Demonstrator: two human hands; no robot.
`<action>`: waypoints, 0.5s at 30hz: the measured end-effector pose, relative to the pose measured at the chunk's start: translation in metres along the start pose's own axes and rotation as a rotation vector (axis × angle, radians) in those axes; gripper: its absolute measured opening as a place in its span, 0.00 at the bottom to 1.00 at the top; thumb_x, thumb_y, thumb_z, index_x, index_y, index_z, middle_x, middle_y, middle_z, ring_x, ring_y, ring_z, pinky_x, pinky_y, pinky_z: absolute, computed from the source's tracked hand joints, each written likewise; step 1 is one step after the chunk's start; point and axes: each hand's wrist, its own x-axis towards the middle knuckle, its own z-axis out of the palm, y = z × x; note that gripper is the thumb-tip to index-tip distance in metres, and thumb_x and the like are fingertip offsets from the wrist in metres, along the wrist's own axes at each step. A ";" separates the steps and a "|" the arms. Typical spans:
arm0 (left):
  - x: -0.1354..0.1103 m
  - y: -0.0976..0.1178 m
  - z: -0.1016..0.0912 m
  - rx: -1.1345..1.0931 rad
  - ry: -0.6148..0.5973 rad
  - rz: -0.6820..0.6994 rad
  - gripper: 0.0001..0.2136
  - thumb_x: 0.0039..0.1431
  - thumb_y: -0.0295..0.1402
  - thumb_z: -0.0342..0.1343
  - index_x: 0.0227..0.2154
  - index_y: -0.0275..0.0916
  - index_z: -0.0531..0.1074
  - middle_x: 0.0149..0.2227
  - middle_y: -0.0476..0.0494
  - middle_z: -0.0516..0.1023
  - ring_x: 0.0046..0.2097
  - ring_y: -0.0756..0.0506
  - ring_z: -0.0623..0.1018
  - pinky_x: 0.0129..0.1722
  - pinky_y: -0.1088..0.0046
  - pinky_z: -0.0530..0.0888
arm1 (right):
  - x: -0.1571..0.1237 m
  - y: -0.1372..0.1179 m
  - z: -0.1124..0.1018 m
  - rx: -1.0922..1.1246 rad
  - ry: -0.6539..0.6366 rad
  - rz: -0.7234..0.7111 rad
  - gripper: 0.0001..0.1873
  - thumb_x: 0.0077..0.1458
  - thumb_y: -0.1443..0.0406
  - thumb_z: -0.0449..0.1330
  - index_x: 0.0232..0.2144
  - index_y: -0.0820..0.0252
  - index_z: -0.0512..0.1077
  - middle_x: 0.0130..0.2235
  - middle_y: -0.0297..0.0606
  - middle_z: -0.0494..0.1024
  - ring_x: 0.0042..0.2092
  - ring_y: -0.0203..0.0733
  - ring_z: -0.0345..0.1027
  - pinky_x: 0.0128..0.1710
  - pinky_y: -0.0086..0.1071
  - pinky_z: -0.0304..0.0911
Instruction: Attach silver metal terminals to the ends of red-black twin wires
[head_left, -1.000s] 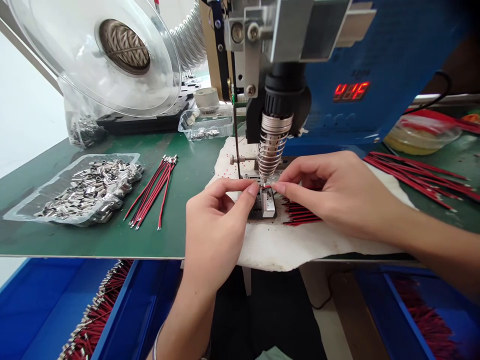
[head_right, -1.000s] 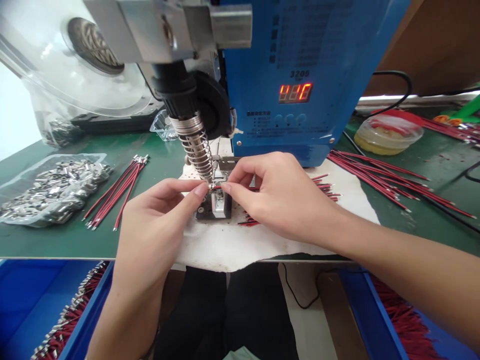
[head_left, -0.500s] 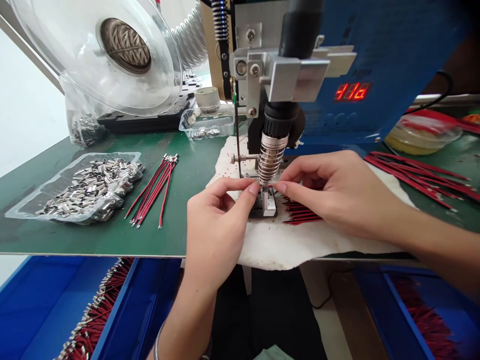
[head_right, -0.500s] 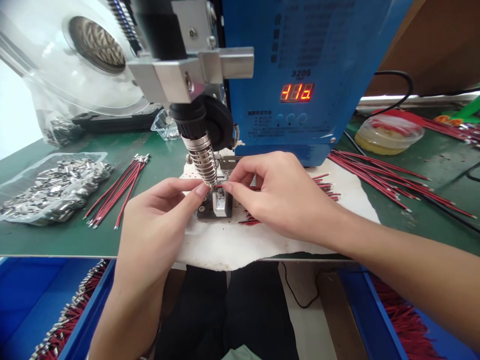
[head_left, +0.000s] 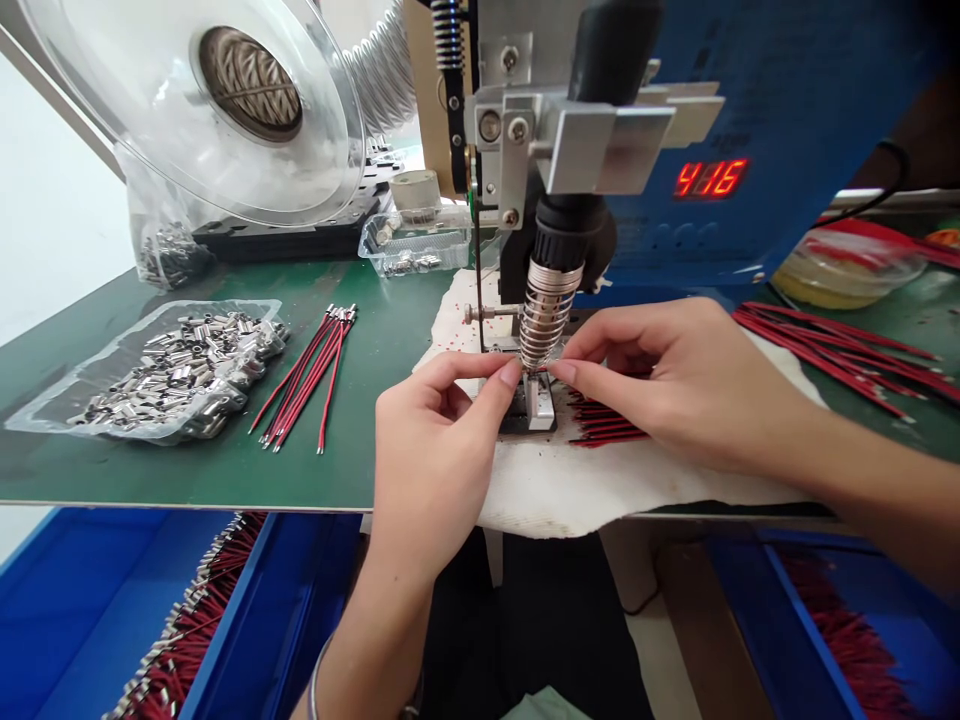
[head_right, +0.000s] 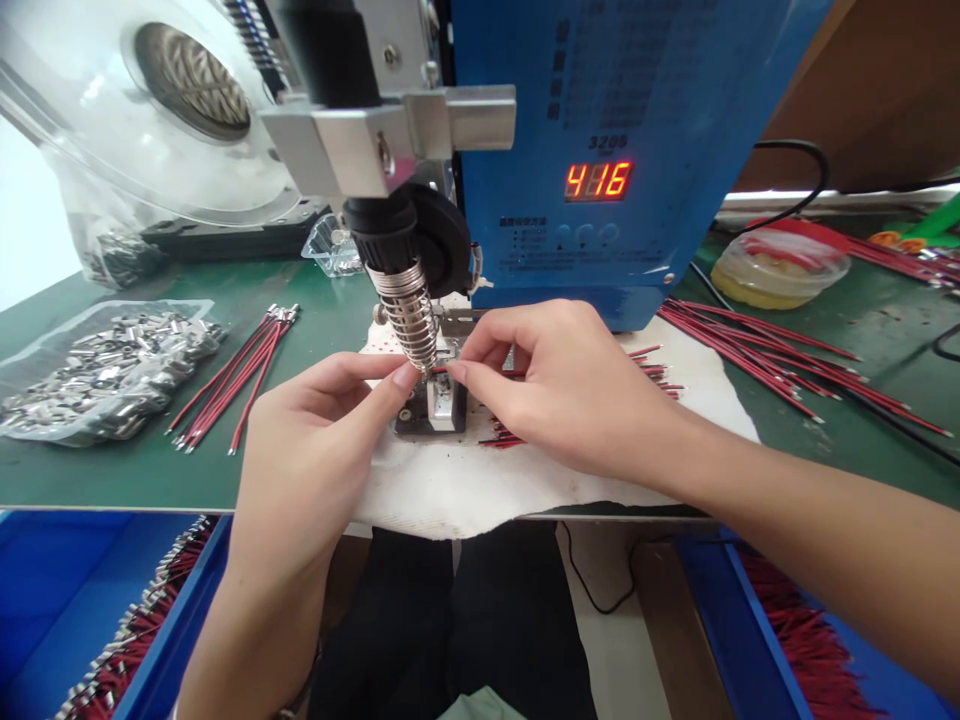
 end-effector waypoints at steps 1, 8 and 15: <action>0.000 0.000 0.000 -0.001 -0.001 -0.004 0.10 0.60 0.43 0.67 0.34 0.43 0.85 0.36 0.44 0.85 0.33 0.46 0.79 0.27 0.73 0.69 | 0.000 0.000 0.000 -0.001 0.001 -0.003 0.13 0.59 0.54 0.68 0.28 0.56 0.80 0.21 0.32 0.75 0.22 0.37 0.64 0.23 0.35 0.57; 0.000 0.001 0.000 -0.004 -0.002 -0.004 0.09 0.58 0.42 0.68 0.36 0.44 0.85 0.37 0.45 0.85 0.35 0.46 0.80 0.28 0.74 0.70 | 0.000 0.002 -0.001 -0.014 -0.008 -0.025 0.12 0.59 0.56 0.68 0.28 0.55 0.80 0.22 0.31 0.75 0.22 0.36 0.65 0.23 0.35 0.57; 0.000 0.000 0.000 0.001 -0.008 -0.010 0.09 0.60 0.43 0.67 0.35 0.44 0.85 0.36 0.46 0.85 0.34 0.47 0.79 0.29 0.74 0.70 | 0.000 0.001 -0.001 0.003 -0.013 -0.031 0.12 0.59 0.57 0.69 0.27 0.56 0.80 0.20 0.31 0.74 0.21 0.35 0.63 0.21 0.34 0.55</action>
